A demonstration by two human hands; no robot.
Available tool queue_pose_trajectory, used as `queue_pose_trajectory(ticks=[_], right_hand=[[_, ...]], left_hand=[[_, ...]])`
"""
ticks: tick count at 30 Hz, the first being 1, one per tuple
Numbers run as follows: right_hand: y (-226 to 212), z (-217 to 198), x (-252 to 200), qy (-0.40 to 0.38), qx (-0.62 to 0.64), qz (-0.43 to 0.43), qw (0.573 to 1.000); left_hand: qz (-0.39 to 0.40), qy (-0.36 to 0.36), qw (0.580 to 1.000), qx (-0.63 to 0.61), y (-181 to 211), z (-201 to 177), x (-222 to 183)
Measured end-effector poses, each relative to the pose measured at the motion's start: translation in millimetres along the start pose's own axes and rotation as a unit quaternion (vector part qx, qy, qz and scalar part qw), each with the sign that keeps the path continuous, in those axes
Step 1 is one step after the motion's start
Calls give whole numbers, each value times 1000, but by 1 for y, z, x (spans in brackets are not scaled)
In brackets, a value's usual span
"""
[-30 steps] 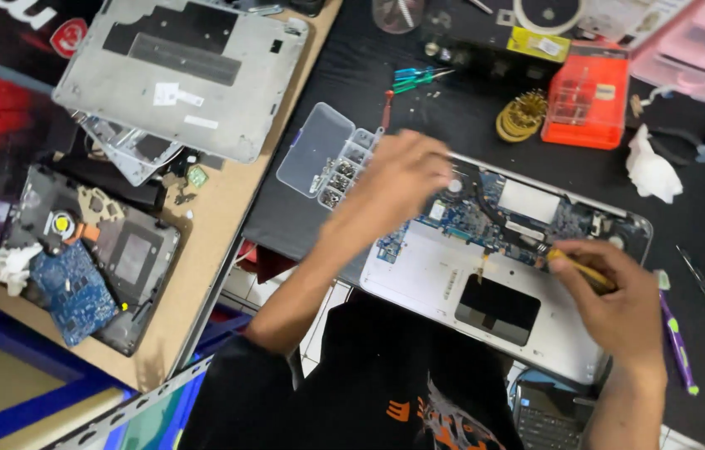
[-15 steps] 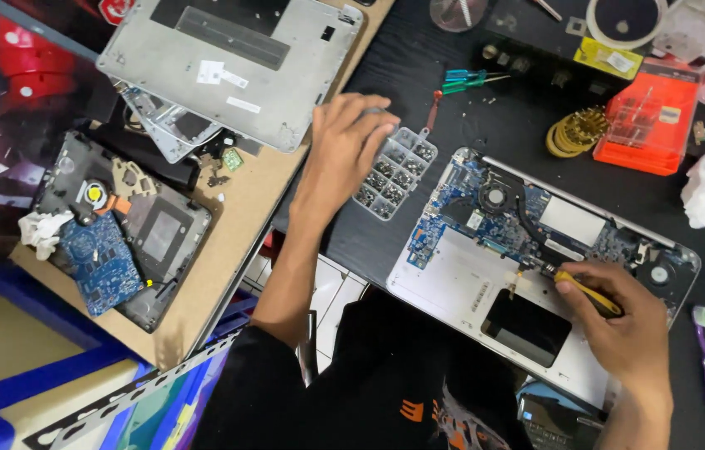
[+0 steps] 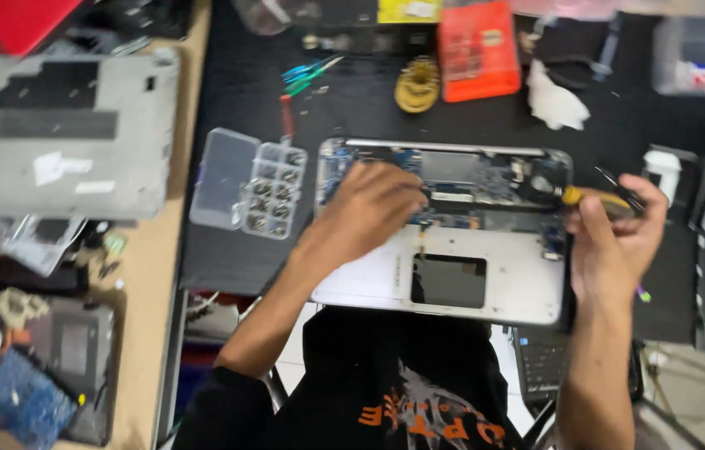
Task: Removing the cooling fan from a laptop motherboard using a screwdriver
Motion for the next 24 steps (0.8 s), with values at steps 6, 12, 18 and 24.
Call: queue_pose_trajectory(ticks=[6, 12, 18, 24], right_hand=[[6, -4, -3, 54, -4, -66, 996], [-6, 0, -1, 82, -18, -76, 994], [-34, 18, 15, -32, -88, -135, 986], [-45, 25, 54, -139, -285, -208, 925]], left_hand=[[136, -87, 987, 11, 43, 58, 34], [140, -34, 984, 104, 61, 89, 76], [145, -54, 974, 167, 61, 99, 100], [148, -12, 974, 174, 56, 106, 96]])
Point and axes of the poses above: each hand's wrist, its own x-axis towards the middle knuckle, its own z-axis out of the palm, y = z × x, the point moved 1 cm from there along x, towards the middle knuckle, and after that the axes turned 14 degrees about -z, right-handed, at the moved point
